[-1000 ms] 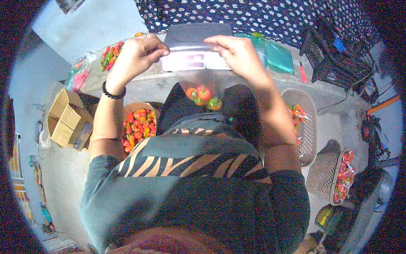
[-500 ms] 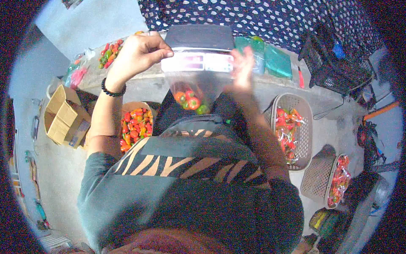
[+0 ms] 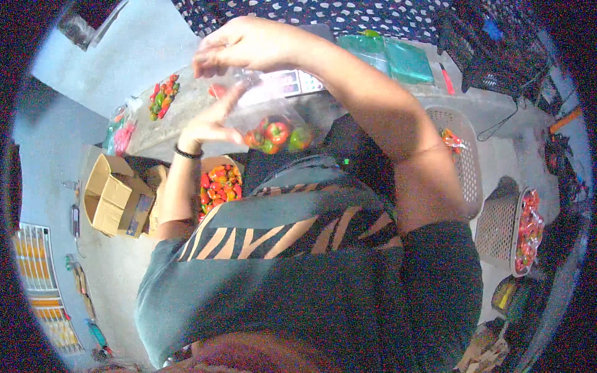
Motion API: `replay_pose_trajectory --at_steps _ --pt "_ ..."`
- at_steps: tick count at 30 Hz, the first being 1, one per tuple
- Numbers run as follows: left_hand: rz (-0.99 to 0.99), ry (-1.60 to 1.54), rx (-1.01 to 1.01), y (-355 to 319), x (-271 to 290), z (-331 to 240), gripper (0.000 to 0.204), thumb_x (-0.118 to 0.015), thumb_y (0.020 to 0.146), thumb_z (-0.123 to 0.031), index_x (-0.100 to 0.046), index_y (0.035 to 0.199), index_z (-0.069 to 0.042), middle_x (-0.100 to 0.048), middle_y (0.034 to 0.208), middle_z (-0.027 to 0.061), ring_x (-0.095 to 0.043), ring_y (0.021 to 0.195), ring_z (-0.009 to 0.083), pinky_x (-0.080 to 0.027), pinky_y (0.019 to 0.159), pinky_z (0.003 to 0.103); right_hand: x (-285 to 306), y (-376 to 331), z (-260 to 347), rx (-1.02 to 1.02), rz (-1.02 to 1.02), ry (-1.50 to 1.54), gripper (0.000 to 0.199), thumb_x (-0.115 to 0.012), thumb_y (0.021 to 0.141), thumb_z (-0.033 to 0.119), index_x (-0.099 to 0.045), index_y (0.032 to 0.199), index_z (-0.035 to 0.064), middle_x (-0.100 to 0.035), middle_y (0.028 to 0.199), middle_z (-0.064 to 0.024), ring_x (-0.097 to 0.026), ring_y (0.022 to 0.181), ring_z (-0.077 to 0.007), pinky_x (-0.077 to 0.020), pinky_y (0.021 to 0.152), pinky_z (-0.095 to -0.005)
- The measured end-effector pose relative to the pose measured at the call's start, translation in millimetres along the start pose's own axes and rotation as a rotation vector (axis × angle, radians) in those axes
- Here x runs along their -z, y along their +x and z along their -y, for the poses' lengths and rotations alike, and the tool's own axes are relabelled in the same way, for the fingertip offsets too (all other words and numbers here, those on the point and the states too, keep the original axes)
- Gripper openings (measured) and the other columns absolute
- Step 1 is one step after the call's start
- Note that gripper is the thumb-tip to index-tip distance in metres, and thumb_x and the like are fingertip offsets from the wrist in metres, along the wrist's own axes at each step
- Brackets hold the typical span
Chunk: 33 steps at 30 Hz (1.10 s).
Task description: The person sorts peppers by hand from a container, weighs them on a digital scale, and packs them into plastic bags.
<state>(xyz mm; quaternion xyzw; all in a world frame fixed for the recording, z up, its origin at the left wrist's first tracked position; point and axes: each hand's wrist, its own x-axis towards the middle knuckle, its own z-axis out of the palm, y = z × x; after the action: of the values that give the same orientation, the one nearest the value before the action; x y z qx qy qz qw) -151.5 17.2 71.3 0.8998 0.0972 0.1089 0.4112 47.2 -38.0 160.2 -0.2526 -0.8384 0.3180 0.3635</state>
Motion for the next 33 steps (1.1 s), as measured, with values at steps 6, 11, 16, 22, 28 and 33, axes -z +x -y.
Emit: replay_pose_trajectory --at_steps 6,11,16,22,28,33 --pt "-0.041 -0.386 -0.041 7 -51 -5 0.105 -0.08 0.055 -0.035 -0.021 0.133 0.004 -0.024 0.138 0.0206 -0.022 0.129 0.0281 -0.018 0.104 0.036 -27 10 15 -0.01 -0.052 0.092 0.035 -0.043 0.091 0.037 -0.06 0.086 0.0073 -0.063 0.078 -0.0011 -0.055 0.068 -0.0094 -0.0456 0.061 -0.0257" --pt "-0.099 -0.631 -0.264 18 -73 1 0.093 -0.074 0.061 -0.031 -0.024 0.134 -0.003 -0.041 0.127 0.0179 -0.038 0.12 0.029 -0.013 0.106 0.044 -37 16 16 -0.063 -0.133 0.307 0.034 -0.043 0.091 0.034 -0.059 0.084 0.0055 -0.064 0.078 -0.005 -0.06 0.069 -0.0127 -0.0463 0.064 -0.0269" --pt "-0.124 -0.795 -0.262 12 -92 -7 0.089 -0.073 0.062 -0.032 -0.026 0.132 -0.004 -0.056 0.1 0.0152 -0.051 0.105 0.0289 -0.014 0.106 0.05 -35 26 33 -0.118 -0.21 0.441 0.035 -0.041 0.092 0.028 -0.056 0.08 -0.0011 -0.063 0.077 -0.0126 -0.062 0.066 -0.0194 -0.0486 0.063 -0.031" --pt "-0.035 -0.757 -0.259 10 -101 -17 0.094 -0.078 0.06 -0.029 -0.023 0.132 -0.003 -0.055 0.106 0.0107 -0.04 0.117 0.0257 -0.026 0.1 0.038 -47 26 46 -0.173 -0.234 0.407 0.033 -0.041 0.091 0.025 -0.056 0.079 -0.0015 -0.063 0.073 -0.0129 -0.061 0.062 -0.0195 -0.0482 0.058 -0.0305" --pt "-0.032 -0.571 -0.206 22 -93 -15 0.045 -0.073 0.069 -0.027 -0.052 0.1 -0.003 -0.055 0.103 0.0097 -0.047 0.106 0.0218 -0.035 0.09 0.034 -57 37 48 -0.119 -0.153 0.372 0.031 -0.045 0.091 0.027 -0.053 0.081 -0.0009 -0.059 0.073 -0.0086 -0.058 0.064 -0.0144 -0.0486 0.061 -0.027" --pt "-0.119 -0.69 -0.081 17 -96 5 0.031 -0.057 0.083 -0.031 -0.058 0.075 -0.001 -0.055 0.09 0.0096 -0.051 0.098 0.0244 -0.038 0.084 0.035 -32 32 0 0.193 -0.111 0.357 0.035 -0.052 0.086 0.028 -0.053 0.108 -0.0001 -0.062 0.094 -0.0109 -0.057 0.092 -0.0152 -0.0415 0.083 -0.0263"
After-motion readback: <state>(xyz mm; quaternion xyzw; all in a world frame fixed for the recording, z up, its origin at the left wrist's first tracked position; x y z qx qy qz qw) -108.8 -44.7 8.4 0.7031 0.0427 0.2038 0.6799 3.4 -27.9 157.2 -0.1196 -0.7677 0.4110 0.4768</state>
